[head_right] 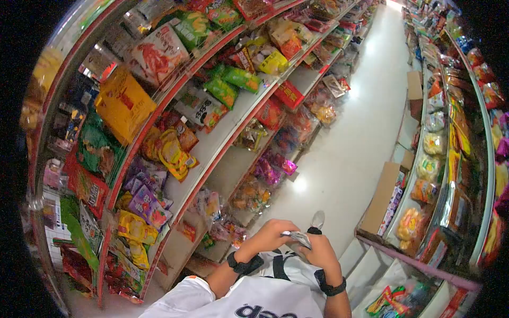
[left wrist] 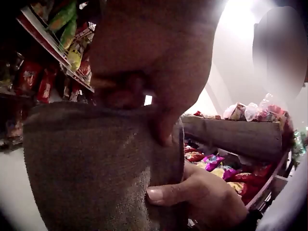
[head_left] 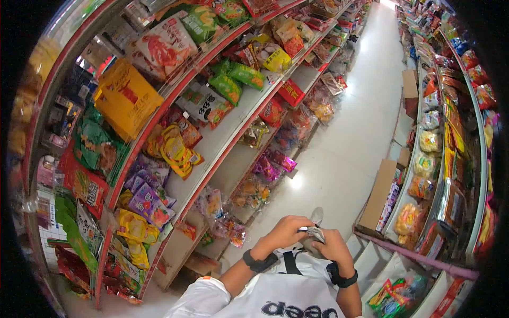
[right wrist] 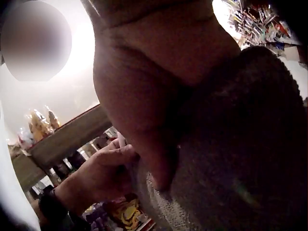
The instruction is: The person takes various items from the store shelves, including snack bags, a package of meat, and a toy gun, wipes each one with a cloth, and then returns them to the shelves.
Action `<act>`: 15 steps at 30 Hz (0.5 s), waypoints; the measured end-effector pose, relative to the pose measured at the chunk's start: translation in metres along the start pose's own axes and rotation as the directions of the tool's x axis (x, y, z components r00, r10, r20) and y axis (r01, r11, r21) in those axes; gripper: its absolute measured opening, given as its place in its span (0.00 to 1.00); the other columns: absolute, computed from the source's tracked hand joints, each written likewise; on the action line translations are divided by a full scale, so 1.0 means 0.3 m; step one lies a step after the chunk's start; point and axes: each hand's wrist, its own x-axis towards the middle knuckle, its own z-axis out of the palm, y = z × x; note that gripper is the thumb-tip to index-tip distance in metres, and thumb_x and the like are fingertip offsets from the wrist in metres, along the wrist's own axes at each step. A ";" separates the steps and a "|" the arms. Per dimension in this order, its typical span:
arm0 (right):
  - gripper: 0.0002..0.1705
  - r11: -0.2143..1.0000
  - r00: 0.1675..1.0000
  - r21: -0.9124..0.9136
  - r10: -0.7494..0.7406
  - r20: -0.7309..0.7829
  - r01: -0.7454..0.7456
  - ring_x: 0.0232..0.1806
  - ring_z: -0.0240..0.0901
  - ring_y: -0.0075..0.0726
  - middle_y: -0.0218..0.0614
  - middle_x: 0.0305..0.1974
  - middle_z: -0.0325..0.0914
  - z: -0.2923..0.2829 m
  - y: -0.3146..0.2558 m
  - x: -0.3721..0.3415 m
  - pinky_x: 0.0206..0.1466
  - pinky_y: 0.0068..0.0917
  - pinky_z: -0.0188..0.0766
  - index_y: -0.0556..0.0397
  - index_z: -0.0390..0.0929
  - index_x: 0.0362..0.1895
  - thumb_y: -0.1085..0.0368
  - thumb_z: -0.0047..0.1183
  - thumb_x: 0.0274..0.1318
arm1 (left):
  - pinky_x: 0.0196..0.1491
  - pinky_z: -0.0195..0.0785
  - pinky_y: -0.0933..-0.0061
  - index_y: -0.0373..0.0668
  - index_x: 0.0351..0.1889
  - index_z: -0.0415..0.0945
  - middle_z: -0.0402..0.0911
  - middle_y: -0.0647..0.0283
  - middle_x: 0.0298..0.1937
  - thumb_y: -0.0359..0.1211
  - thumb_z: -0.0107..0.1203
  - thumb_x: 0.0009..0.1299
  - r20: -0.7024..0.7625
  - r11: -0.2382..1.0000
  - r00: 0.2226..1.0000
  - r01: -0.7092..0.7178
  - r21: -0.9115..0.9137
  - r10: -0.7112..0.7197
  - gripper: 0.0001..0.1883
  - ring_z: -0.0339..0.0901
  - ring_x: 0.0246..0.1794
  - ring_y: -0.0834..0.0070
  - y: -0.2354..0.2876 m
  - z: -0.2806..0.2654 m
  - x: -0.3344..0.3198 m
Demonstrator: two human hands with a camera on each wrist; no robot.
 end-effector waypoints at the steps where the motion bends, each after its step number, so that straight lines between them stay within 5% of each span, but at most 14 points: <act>1: 0.17 0.999 0.999 0.029 -0.032 0.007 0.032 0.34 0.73 0.56 0.49 0.31 0.76 -0.050 0.000 0.037 0.38 0.39 0.69 0.53 0.76 0.38 0.66 0.61 0.38 | 0.37 0.68 0.66 0.38 0.36 0.77 0.78 0.55 0.33 0.24 0.57 0.53 -0.008 1.000 1.000 0.014 0.004 -0.014 0.11 0.76 0.34 0.58 0.013 -0.015 0.050; 15: 0.18 0.984 0.951 -0.028 -0.160 0.265 0.174 0.35 0.73 0.58 0.52 0.32 0.76 -0.366 0.107 0.427 0.39 0.42 0.69 0.58 0.75 0.38 0.66 0.60 0.38 | 0.33 0.66 0.68 0.37 0.35 0.77 0.77 0.55 0.29 0.25 0.58 0.54 -0.182 0.988 0.972 0.153 0.020 -0.147 0.10 0.74 0.29 0.62 -0.019 -0.130 0.416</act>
